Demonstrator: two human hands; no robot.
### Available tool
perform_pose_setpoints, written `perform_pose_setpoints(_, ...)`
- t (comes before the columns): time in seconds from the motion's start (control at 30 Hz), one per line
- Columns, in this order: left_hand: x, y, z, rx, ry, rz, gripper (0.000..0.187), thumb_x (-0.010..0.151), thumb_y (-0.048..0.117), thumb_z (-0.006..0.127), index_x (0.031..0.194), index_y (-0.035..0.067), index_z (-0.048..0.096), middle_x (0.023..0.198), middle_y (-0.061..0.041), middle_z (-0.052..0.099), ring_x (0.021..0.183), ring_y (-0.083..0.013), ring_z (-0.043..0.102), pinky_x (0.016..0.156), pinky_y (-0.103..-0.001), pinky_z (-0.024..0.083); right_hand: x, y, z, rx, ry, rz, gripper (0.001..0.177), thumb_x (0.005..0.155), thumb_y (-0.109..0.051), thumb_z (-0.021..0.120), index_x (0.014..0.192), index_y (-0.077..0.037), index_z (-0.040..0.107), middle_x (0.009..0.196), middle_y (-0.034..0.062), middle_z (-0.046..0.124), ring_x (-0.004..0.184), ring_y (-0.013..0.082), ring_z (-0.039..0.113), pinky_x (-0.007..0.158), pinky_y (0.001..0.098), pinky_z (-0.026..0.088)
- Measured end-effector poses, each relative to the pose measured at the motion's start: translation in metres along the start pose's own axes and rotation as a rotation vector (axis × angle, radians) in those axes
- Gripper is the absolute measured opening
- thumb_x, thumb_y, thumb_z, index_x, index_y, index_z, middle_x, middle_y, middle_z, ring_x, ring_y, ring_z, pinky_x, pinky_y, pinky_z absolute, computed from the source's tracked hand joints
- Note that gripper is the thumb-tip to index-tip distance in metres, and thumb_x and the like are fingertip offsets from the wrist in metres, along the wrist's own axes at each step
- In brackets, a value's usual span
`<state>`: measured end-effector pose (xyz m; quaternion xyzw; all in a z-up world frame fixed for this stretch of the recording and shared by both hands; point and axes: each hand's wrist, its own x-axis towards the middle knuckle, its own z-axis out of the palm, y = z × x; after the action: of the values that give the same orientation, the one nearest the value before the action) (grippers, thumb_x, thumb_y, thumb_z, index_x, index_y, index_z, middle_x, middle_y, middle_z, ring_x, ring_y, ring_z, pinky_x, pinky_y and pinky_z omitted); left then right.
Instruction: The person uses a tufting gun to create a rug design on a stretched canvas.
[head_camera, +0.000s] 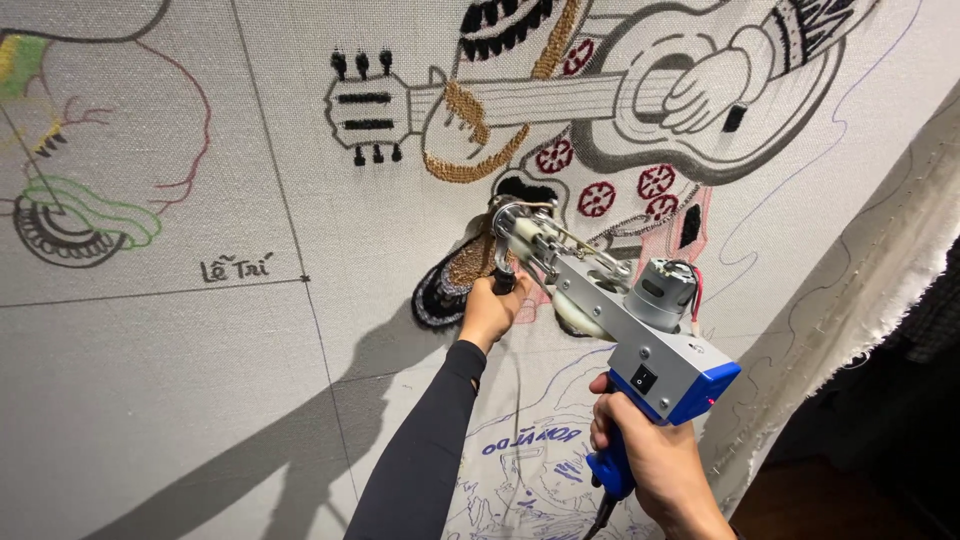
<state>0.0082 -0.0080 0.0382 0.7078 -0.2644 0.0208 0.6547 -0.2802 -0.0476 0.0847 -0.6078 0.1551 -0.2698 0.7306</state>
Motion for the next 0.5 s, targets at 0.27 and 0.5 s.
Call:
perform_pose_setpoints(0.27,-0.001,-0.011,0.007,-0.150,-0.073,-0.013,0.034,0.088,0.028,0.077,0.108,0.001,0.077,0.080,-0.003,0.072,0.066,-0.0100,0.060,0.062,-0.028,0.048,-0.006,-0.003,-0.013,-0.011,-0.032,0.011,0.032,0.086,-0.007,0.059,0.114,0.007,0.062,0.067,0.0084,0.053,0.058,0.0172,0.053,0.054,0.0322,0.045)
perform_pose_setpoints(0.5,-0.025,0.032,-0.018,-0.373,-0.584,-0.190,0.029,0.088,0.021,0.073,0.113,0.006,0.075,0.080,-0.005,0.072,0.059,-0.0072,0.060,0.056,-0.023,0.050,-0.015,-0.025,-0.036,-0.004,0.052,0.069,0.046,0.077,-0.006,0.059,0.120,0.010,0.062,0.063,0.0106,0.050,0.053,0.0192,0.047,0.051,0.0358,0.042)
